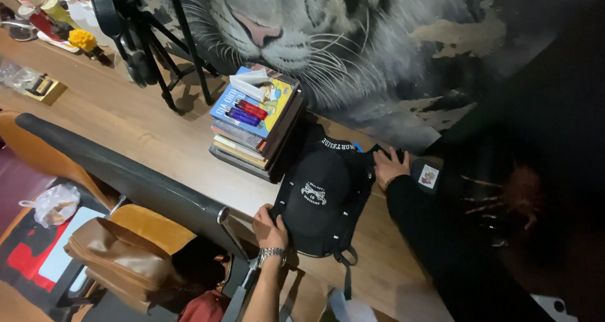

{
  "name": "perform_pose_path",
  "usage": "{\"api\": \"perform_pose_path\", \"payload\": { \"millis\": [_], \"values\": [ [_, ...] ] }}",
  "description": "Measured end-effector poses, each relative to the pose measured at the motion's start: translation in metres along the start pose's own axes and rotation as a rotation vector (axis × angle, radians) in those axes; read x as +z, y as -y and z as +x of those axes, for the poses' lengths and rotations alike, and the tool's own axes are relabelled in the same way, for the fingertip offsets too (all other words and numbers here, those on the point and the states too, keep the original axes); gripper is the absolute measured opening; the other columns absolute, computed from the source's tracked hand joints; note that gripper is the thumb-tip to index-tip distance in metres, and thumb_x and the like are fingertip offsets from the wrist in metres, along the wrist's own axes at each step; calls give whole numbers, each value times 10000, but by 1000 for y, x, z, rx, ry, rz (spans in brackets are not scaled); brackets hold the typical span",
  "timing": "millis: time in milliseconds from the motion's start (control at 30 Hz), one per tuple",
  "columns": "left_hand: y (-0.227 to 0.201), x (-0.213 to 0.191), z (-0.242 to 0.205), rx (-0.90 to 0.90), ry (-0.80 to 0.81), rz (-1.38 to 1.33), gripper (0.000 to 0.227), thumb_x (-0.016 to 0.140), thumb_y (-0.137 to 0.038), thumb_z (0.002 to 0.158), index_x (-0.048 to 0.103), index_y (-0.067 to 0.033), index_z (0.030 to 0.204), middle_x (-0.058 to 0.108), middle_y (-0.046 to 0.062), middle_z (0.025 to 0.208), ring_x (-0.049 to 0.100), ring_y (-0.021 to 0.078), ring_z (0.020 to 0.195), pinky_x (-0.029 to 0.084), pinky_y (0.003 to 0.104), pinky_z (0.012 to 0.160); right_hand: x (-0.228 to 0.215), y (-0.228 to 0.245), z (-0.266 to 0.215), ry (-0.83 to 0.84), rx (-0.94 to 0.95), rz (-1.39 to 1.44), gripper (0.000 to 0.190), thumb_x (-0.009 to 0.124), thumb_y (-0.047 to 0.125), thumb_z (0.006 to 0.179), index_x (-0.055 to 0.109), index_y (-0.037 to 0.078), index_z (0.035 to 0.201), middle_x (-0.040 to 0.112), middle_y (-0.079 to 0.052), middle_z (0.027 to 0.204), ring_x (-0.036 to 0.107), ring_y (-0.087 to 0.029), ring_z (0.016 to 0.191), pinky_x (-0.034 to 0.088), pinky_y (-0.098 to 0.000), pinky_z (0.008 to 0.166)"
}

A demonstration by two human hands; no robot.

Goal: The person gathers several items including books, a baseball cap, a smartphone, and a tablet from a desk. The person then packs a pair of jeans, the tablet, and a coiled phone charger into a backpack before closing the bag's buckled straps.

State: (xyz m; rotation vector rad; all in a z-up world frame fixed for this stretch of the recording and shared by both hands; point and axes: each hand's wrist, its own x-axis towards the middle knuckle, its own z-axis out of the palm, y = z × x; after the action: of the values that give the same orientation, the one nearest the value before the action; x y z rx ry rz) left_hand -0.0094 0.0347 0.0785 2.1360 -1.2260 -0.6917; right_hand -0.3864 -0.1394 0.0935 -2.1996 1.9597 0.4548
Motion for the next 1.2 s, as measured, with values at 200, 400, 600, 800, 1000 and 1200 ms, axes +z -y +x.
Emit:
{"api": "perform_pose_path", "payload": {
  "millis": [200,400,600,800,1000,1200],
  "values": [
    [-21,-14,-9,83,-170,81,396,737,-211,915,591,-169,1281,640,189,1227,650,448,1159,564,539,953,-8,8,-7,-113,58,101,578,314,383,1116,294,213,1667,253,-10,1752,151,-335,1620,60,-694,1257],
    [-76,-27,-34,655,-208,-76,1191,945,-650,623,493,45,1478,638,283,1257,612,461,1200,459,533,1082,15,31,-77,-762,277,723,447,684,210,972,593,63,1385,563,-204,1345,534,-462,1293,494,-553,1033],
    [-95,-22,-33,293,228,-10,1691,1014,-649,479,10,3,1674,405,284,1578,429,423,1444,323,502,1193,41,13,-58,-340,511,859,681,735,414,933,515,15,1440,592,-285,1321,600,-459,1276,558,-534,1030],
    [-99,-14,-24,192,295,175,1650,960,-705,490,-9,-121,1691,460,154,1532,470,364,1415,371,523,1174,52,-6,-30,-178,525,548,708,741,431,892,539,18,1431,628,-261,1359,648,-439,1242,558,-547,1024],
    [-119,-51,-33,218,201,-13,1521,984,-516,607,11,-65,1685,444,247,1556,428,442,1428,176,596,1249,-64,35,-112,-260,403,625,777,658,458,952,409,51,1565,504,-246,1450,617,-482,1247,549,-571,1004],
    [-85,-62,-70,41,94,-122,1549,979,-504,545,3,-162,1697,535,179,1521,525,389,1387,351,542,1215,-22,54,-149,-447,352,892,518,725,320,974,594,50,1397,565,-226,1317,685,-428,1102,591,-479,949]
  ]
}}
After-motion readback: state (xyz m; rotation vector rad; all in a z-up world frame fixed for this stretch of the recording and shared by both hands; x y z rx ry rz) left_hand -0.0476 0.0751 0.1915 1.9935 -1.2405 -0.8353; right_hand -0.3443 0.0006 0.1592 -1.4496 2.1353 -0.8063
